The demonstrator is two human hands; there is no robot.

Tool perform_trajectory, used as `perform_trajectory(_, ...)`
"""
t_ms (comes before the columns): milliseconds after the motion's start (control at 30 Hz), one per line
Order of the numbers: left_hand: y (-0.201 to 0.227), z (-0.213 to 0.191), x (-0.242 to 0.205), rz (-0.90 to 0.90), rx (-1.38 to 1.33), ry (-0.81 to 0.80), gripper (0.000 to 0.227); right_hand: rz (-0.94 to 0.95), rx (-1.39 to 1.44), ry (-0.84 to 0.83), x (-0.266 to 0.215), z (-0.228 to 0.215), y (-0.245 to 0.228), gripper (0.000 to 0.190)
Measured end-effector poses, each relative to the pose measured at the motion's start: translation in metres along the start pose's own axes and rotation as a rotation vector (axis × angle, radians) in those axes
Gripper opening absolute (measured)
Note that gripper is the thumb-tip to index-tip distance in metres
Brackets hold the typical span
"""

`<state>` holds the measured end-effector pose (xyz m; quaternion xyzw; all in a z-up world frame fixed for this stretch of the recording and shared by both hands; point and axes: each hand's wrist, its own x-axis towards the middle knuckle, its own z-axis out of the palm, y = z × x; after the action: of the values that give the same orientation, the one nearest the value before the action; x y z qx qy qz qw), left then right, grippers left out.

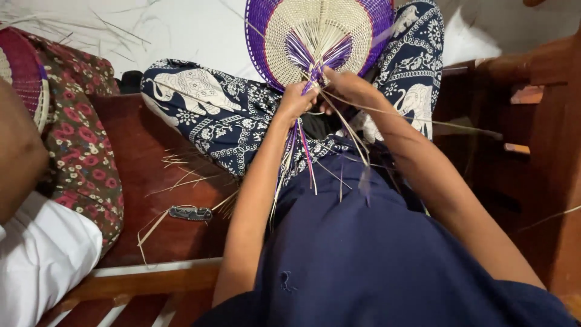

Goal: Hand-weaving a decorative fan using natural and dyed plant fibers.

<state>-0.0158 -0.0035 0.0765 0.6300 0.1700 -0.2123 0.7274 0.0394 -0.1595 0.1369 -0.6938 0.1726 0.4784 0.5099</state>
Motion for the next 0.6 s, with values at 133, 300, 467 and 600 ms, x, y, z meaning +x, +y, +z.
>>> perform_trajectory(133,0.000,0.002,-0.001,0.033,0.110,0.091,0.006,-0.043,-0.011,-0.011,0.040,0.010,0.015,0.065)
perform_trajectory(300,-0.006,-0.002,-0.009,-0.131,-0.049,-0.026,0.013,-0.209,-0.243,-0.035,-0.019,-0.014,0.028,0.027)
perform_trajectory(467,-0.032,-0.002,0.016,-0.121,-0.141,-0.012,0.021,-0.187,-1.294,0.052,-0.052,-0.038,0.105,0.031)
perform_trajectory(600,-0.054,-0.002,0.032,-0.003,0.027,0.084,0.018,-0.061,-1.397,0.139,-0.097,-0.017,0.031,0.057)
